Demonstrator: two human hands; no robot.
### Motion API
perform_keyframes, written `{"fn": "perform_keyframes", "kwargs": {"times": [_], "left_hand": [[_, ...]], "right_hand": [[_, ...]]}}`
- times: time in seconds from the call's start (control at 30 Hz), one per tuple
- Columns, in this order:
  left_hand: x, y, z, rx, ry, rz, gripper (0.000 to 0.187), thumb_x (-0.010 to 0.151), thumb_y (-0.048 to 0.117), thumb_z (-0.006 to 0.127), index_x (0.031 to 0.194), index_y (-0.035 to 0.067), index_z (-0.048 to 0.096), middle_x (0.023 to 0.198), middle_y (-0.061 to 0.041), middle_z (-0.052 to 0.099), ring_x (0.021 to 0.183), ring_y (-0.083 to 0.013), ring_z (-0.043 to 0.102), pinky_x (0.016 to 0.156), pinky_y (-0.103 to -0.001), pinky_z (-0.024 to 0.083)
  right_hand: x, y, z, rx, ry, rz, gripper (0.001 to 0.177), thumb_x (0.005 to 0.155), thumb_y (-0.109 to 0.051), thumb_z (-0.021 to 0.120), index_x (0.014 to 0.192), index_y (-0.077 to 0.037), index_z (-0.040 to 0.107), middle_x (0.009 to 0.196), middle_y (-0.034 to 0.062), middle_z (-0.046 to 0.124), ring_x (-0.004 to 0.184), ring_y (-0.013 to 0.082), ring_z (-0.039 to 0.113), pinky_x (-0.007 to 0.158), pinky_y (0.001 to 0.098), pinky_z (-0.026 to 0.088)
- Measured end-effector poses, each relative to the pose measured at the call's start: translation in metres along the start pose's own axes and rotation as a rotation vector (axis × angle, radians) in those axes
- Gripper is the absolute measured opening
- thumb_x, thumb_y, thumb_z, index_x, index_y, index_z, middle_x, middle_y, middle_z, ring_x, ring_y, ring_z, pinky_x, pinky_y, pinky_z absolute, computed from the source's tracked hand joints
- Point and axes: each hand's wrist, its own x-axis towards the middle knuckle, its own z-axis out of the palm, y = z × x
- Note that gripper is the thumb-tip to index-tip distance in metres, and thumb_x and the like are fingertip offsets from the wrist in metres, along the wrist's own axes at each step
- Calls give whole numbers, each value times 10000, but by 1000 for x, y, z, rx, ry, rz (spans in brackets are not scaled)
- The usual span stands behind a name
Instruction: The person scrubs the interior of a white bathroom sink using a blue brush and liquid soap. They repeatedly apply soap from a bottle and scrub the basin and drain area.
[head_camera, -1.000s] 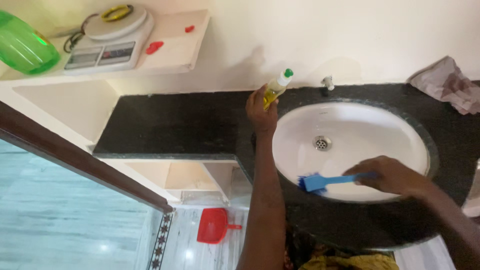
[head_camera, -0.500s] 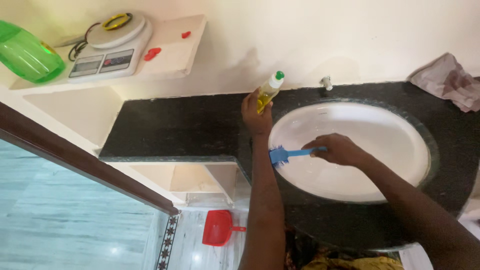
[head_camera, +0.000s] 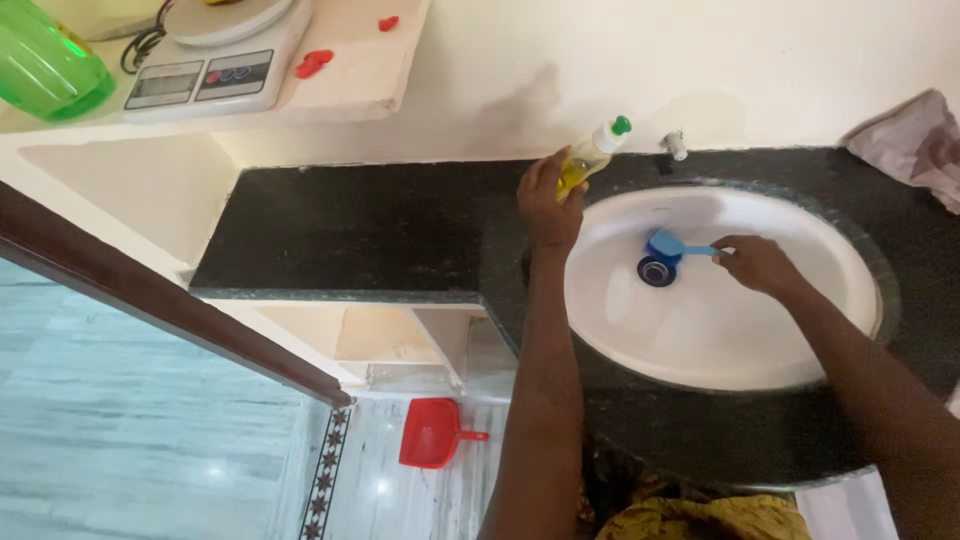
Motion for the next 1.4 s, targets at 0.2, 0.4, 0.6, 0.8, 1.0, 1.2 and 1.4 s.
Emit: {"fn": "perform_keyframes", "kwargs": {"times": [0.2,0.4,0.6,0.8,1.0,1.2,1.4], "left_hand": [[-2,7,6,-16,-113,14,630,756,103,827,1353,139,630,1232,-124,649,1172,-345,622,1020,-473,498],[-2,7,12,-18,-163,36,628,742,88,837,1333,121,628,1202,-130,653,1127,-359,634,978,-471,514],[-2,4,17,-47,-155,60,636,714,77,849,1314,105,639,1185,-128,651,1115,-353,642,978,-458,528],[-2,6,14,-36,-181,23,632,735,75,849,1327,91,630,1205,-136,647,1129,-349,641,974,-450,537],[0,8,11,-52,-185,14,631,737,69,851,1328,82,630,1206,-142,645,1128,-353,639,967,-446,538],[-1,8,13,-37,-177,36,630,736,70,840,1329,79,628,1207,-135,649,1122,-342,651,968,-430,548],[-2,14,11,-31,-160,39,627,707,72,857,1292,70,632,1186,-150,648,1099,-362,651,938,-436,548]], "right_hand": [[-16,-61,40,580,-313,-43,374,998,-205,648,1369,-176,678,835,131,618,605,180,475,525,370,409],[-26,-50,9,222,-221,17,370,997,-219,647,1366,-232,680,978,124,762,668,199,617,640,388,521],[-26,-63,13,265,-133,-104,403,961,-212,659,1364,-212,664,1036,130,796,827,237,737,767,421,587],[-27,-59,17,104,-28,-131,374,986,-273,645,1356,-227,668,1038,118,784,806,259,761,758,406,597],[-33,-40,-10,116,18,82,376,989,-290,665,1363,-251,682,1058,124,786,795,245,735,741,410,586],[-40,-76,29,130,8,-183,379,992,-312,656,1371,-307,667,1077,73,779,810,238,698,733,393,571],[-46,-50,-16,-269,-17,77,403,1002,-237,614,1372,-388,665,1082,13,783,836,172,733,765,378,597]]}}
